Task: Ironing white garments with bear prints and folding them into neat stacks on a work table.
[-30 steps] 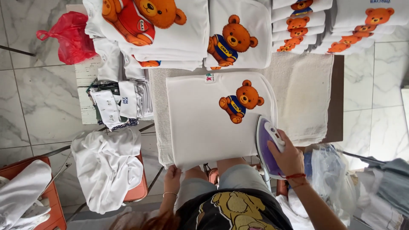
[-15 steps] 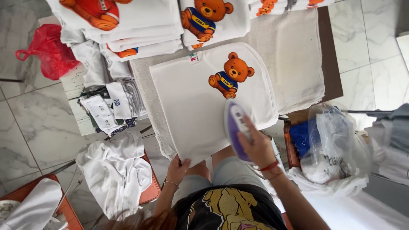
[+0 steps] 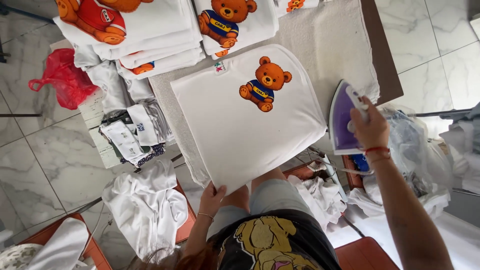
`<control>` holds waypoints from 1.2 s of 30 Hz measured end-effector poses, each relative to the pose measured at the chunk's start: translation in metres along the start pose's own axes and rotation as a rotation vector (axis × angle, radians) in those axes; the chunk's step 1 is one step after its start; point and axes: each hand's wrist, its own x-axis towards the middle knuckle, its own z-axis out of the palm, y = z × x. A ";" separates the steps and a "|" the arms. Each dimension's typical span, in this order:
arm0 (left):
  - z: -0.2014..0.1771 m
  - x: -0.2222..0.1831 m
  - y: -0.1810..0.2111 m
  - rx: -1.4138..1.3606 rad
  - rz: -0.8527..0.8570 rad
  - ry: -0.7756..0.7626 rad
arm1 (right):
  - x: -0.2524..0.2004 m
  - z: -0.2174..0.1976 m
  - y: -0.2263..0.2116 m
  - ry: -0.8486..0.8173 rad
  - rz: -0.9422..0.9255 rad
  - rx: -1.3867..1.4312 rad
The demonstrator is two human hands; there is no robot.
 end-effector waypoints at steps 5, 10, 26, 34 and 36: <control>0.011 -0.022 0.052 0.190 -0.049 0.176 | 0.078 0.000 -0.016 -0.004 -0.143 -0.174; 0.031 -0.032 0.114 0.153 0.007 0.690 | 0.095 -0.006 -0.068 0.174 -0.401 -0.730; -0.003 0.032 0.173 0.116 -0.121 0.314 | 0.061 0.018 -0.098 -0.809 0.615 0.554; -0.043 0.010 0.236 -0.269 0.603 0.409 | 0.104 -0.023 -0.141 -0.543 -0.271 0.814; -0.026 -0.028 0.277 -0.124 0.680 0.492 | 0.101 -0.032 -0.125 -0.463 -0.297 0.806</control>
